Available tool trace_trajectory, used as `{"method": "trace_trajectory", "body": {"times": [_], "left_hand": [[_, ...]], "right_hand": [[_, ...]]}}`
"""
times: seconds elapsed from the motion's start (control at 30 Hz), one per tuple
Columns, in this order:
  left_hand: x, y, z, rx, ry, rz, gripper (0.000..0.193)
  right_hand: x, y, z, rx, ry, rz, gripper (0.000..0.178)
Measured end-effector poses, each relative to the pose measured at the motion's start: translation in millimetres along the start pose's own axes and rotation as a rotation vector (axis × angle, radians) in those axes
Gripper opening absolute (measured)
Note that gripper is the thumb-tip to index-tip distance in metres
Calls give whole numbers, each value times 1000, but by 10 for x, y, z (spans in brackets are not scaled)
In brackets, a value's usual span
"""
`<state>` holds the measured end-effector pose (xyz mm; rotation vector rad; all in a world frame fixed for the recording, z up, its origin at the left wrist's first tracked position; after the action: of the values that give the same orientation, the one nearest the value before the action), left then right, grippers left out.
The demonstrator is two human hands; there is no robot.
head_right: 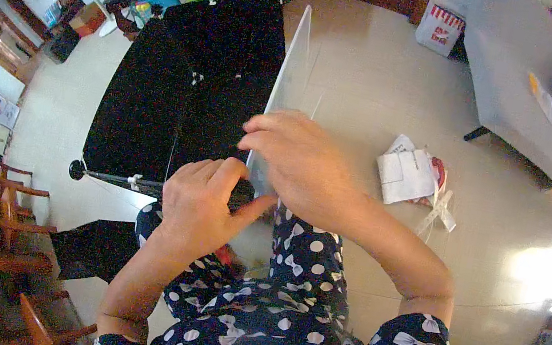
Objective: Assembling a modular storage cube by snapping panels into plastic connectors.
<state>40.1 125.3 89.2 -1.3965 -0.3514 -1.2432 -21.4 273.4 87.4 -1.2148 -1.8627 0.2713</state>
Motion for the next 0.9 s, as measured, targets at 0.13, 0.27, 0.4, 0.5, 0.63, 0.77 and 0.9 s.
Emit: {"method": "trace_trajectory", "body": {"times": [0.13, 0.27, 0.4, 0.5, 0.63, 0.77, 0.9], "left_hand": [[-71, -65, 23, -78, -60, 28, 26], [-61, 5, -5, -186, -51, 123, 20], [-27, 98, -61, -292, 32, 181, 23], [-12, 137, -93, -299, 16, 194, 24], [53, 217, -133, -335, 16, 212, 23], [78, 284, -203, -333, 48, 202, 22], [38, 288, -169, -233, 37, 147, 27]], "right_hand": [[-201, -44, 252, 195, 84, -13, 26], [-325, 0, 268, 239, 264, -55, 25], [-308, 80, 210, 254, 212, -38, 25], [-296, 151, 136, 237, 262, -17, 33], [-316, 251, 100, 279, 305, 43, 31], [-348, 309, 125, 320, 319, 53, 34], [-309, 288, 140, 293, 316, 59, 44]]}}
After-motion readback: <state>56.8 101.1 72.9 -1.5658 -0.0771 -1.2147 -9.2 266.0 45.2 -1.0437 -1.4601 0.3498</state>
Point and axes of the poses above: each hand's wrist, its own y-axis away from the middle knuckle, its own x-axis out of the back of the hand, z = x × y, the point moved 4 cm from there along -y, towards the middle knuckle, and after that the axes turned 3 degrees about z, right-handed, at the moved point
